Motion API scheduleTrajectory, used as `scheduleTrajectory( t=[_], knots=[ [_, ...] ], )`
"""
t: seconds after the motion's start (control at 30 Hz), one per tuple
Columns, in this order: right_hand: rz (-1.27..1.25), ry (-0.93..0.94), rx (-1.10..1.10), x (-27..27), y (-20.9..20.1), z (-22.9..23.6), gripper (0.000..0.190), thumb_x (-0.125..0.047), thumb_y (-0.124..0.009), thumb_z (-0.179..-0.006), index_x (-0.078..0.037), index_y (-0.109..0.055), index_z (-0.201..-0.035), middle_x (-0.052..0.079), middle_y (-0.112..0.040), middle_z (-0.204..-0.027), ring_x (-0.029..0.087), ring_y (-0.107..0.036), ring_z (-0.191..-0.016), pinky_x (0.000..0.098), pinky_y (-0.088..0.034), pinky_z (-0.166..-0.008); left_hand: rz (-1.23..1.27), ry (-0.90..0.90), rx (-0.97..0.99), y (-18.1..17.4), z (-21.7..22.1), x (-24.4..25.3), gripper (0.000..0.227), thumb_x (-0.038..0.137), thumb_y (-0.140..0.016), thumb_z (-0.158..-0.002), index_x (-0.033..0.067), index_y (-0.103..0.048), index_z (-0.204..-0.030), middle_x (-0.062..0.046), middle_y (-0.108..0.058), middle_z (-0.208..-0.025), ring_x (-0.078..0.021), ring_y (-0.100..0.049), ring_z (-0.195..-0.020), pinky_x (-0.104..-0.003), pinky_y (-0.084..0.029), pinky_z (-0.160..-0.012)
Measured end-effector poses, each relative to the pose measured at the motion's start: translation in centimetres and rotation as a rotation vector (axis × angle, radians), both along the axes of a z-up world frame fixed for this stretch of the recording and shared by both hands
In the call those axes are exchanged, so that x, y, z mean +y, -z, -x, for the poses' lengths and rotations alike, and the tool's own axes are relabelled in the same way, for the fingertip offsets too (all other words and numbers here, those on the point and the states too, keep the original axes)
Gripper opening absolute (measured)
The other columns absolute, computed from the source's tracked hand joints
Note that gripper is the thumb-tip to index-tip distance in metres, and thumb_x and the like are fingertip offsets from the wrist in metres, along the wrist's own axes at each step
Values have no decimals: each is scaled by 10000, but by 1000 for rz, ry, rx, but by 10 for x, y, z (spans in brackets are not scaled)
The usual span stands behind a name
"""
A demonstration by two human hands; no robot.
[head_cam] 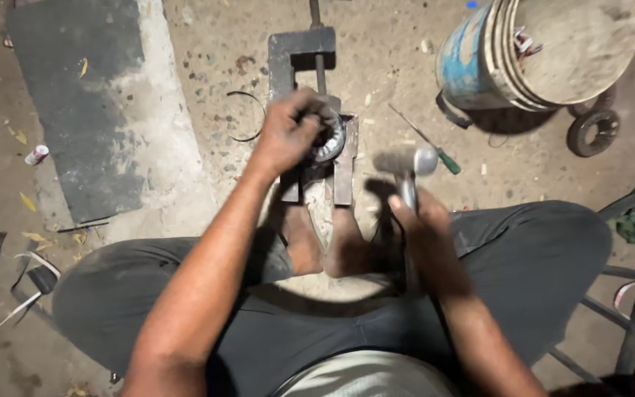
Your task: The person uses a hammer to repeatedly strike a circular metal component clamped in a vise, likely to separate or adjust its internal parts. The person occasionally uses a screwdriver to pry or adjust the component.
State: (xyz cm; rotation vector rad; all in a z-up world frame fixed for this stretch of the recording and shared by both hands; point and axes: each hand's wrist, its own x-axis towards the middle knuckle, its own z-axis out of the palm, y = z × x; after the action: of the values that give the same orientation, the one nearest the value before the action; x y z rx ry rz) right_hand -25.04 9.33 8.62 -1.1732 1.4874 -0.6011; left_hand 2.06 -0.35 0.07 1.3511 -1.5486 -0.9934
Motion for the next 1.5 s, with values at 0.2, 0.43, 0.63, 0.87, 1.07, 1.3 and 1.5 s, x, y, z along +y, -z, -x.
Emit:
scheduleTrajectory(
  t=[0.2, 0.43, 0.63, 0.87, 1.07, 1.3, 1.5],
  knots=[
    [-379, 208, -135, 13, 154, 57, 246, -180, -636, -1002, 44, -646, -901, 69, -625, -717, 143, -556, -571, 310, -453, -534, -2, 157, -641, -34, -1, 11, 947, 305, -981, -561, 123, -555, -1387, -265, -498, -1459, -417, -706, -919, -451, -568, -783],
    [143, -176, 490, 14, 231, 62, 298, -184, -694, -892, 35, -634, -1086, 222, -677, -841, 405, -644, -719, 488, -526, -622, -135, 142, -884, -45, 22, 8, 1186, 377, -1019, -442, 136, -480, -1471, -260, -504, -1447, -384, -717, -936, -487, -567, -796],
    [340, -531, 687, 30, 178, 18, 400, -255, -690, -835, 1, -570, -1118, 277, -669, -980, 476, -648, -899, 554, -520, -762, -185, 134, -784, -42, 11, 2, 1066, 385, -1020, -464, 213, -563, -1411, -213, -580, -1385, -380, -698, -1051, -466, -550, -888],
    [149, -835, 666, 20, 149, -45, 204, -191, -590, -1014, -67, -601, -1176, 225, -623, -1006, 422, -613, -938, 539, -490, -788, -329, -183, -160, -21, -31, 7, 1070, 518, -980, -569, 83, -530, -1438, -157, -672, -1384, -243, -702, -1231, -365, -525, -1087],
    [610, -618, 646, -32, 220, -100, 365, -215, -535, -979, -12, -573, -1281, 238, -621, -1116, 416, -610, -1005, 530, -485, -878, -74, -559, 249, -3, -65, 10, 865, 486, -941, -766, -35, -592, -1363, -202, -695, -1282, -309, -685, -1207, -424, -539, -1059],
    [366, -393, 363, -50, 266, -121, 379, -224, -474, -1024, -7, -575, -1318, 222, -658, -1169, 362, -638, -1056, 474, -498, -943, -347, -949, 647, 33, -63, 10, 774, 428, -828, -855, -59, -568, -1398, -197, -776, -1122, -258, -667, -898, -442, -480, -741],
    [134, -230, 56, -52, 272, -99, 399, -231, -421, -1062, -3, -577, -1349, 208, -691, -1213, 316, -663, -1100, 426, -509, -999, -177, -983, 779, 48, -58, 9, 731, 468, -813, -856, -95, -653, -1294, -123, -747, -1091, -153, -679, -990, -312, -530, -889]
  ],
)
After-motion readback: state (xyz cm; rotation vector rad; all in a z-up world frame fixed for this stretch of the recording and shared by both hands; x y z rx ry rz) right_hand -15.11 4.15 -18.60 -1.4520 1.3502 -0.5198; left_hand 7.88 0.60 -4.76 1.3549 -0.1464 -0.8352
